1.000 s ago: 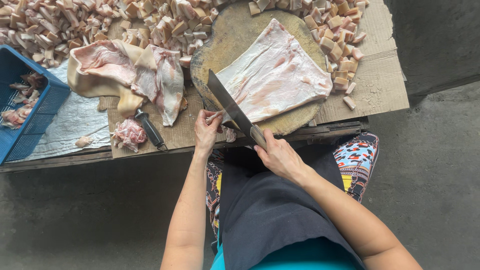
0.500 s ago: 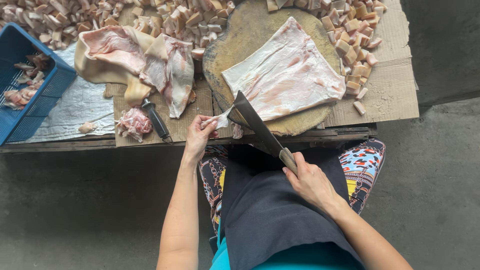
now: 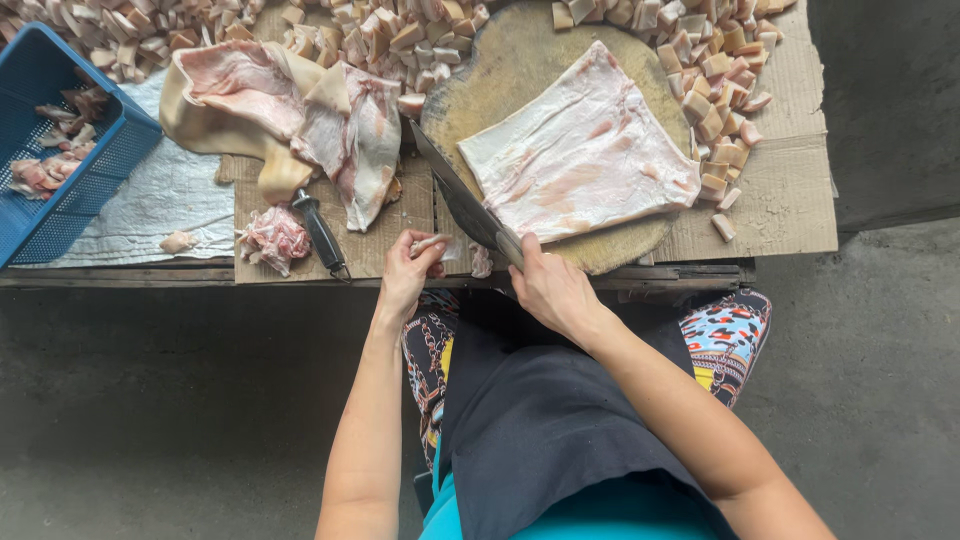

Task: The person uses a cleaver to cut strips of pork belly into small cubes on a wooden cutting board. They repeatedly slice the meat, gather the cubes, and continue cutting additional strips until a large pile of diced meat accumulates on the board.

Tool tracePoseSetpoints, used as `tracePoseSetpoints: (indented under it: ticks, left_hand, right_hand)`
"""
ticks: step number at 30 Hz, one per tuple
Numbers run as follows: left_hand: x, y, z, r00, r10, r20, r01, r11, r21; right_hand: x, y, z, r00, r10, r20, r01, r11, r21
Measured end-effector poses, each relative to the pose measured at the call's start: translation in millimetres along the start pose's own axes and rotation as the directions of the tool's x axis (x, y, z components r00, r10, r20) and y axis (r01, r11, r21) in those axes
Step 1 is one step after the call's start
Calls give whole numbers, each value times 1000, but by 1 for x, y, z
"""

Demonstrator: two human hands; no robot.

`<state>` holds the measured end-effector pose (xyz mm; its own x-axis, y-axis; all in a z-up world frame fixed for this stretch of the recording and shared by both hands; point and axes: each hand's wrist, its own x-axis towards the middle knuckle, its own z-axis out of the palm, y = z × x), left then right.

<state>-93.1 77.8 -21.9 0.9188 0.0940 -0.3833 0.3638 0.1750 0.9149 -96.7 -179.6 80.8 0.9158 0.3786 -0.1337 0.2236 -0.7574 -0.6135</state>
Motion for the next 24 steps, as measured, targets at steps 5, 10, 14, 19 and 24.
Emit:
tracePoseSetpoints:
  ticks: [5, 10, 14, 19, 24]
  left_hand:
    - [-27, 7, -43, 992, 53, -115, -55, 998, -14]
    - [-40, 29, -143, 842, 261, -472, -35, 899, 436]
    - [-8, 29, -209, 623, 554, -552, -6, 709, 705]
    - [35, -21, -231, 751, 621, -225, -47, 391, 919]
    - [40, -42, -224, 890, 373, -260, 214, 161, 963]
  right_hand:
    - [25, 16, 8, 999, 40, 11, -41, 999, 32]
    - [12, 18, 13, 997, 75, -24, -71, 990, 120]
    - [5, 11, 13, 991, 130, -16, -128, 985, 115]
    - [2, -6, 1, 966, 260, -5, -256, 954, 157]
    - [-1, -17, -17, 896, 402, 189, -443, 833, 331]
